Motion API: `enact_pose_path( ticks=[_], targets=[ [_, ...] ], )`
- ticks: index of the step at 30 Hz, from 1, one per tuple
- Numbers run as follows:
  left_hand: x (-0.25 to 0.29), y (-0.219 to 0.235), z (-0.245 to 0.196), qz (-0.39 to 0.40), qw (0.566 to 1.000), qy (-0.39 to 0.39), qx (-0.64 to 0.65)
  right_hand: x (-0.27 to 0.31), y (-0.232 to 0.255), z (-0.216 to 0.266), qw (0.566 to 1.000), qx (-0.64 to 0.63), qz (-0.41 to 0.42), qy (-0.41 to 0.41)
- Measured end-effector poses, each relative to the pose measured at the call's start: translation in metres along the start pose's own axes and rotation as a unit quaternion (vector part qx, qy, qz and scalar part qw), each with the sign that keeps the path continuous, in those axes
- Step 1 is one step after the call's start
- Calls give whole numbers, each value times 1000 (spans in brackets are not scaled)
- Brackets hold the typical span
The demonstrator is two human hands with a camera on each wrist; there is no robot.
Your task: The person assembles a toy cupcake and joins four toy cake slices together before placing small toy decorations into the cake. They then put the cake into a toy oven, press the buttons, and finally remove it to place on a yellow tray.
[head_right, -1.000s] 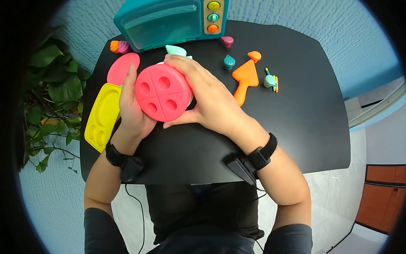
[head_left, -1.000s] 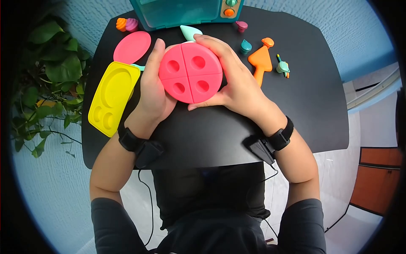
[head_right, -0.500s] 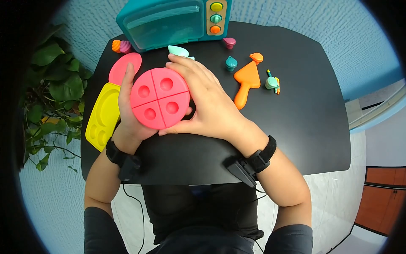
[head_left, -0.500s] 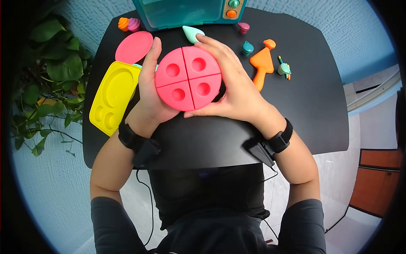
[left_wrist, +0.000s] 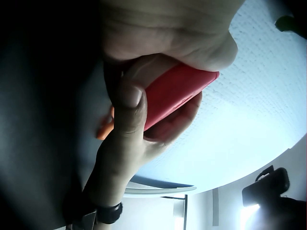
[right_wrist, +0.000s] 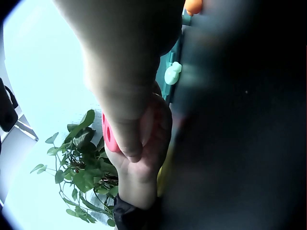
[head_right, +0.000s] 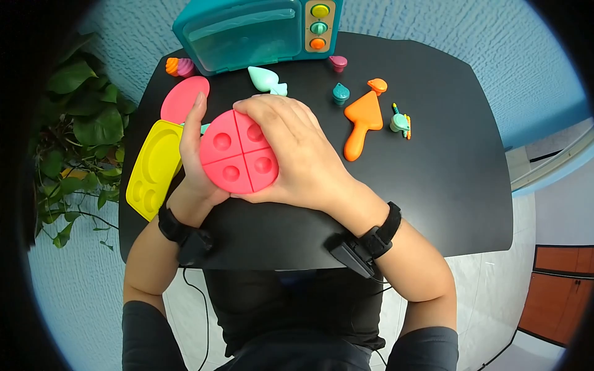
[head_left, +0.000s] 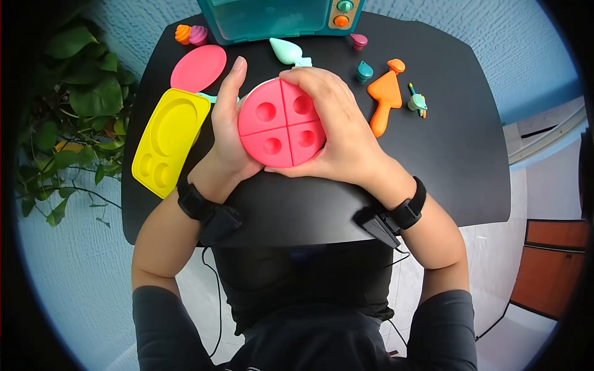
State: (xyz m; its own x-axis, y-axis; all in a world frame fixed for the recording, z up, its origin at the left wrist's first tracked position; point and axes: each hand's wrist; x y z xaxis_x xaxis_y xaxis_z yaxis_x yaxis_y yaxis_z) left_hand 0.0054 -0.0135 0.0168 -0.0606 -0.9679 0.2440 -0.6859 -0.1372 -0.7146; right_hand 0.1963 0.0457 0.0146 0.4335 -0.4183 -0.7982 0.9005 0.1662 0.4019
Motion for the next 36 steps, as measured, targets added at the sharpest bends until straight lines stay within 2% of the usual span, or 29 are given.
enact_pose_path(
  ticks=[10, 14, 17, 23, 36],
  targets=[
    [2, -3, 2, 26, 999, 13, 46, -1, 0, -3, 1000, -7, -18, 17],
    [2, -2, 2, 11, 999, 10, 36, 1, -1, -4, 1000, -5, -16, 18],
    [1, 1, 0, 28, 999, 11, 21, 0, 0, -4, 1000, -4, -3, 14],
    [0, -6, 3, -20, 999, -6, -31, 1, 1, 0, 1000, 13, 19, -14],
    [-1, 2, 4, 13, 999, -12, -28, -1, 2, -5, 999, 28, 15, 41]
  ],
)
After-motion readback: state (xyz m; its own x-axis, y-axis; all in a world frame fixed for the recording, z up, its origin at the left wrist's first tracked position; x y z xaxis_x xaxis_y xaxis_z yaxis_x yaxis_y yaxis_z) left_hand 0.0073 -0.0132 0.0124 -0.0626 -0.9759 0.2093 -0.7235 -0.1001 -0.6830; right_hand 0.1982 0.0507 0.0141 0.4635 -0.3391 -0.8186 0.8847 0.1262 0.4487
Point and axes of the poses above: each hand's wrist, its own x-axis away from the middle knuckle, its own y-axis out of the back of the hand, z = x × y, and after that the axes turned 9 degrees about -z, right-handed
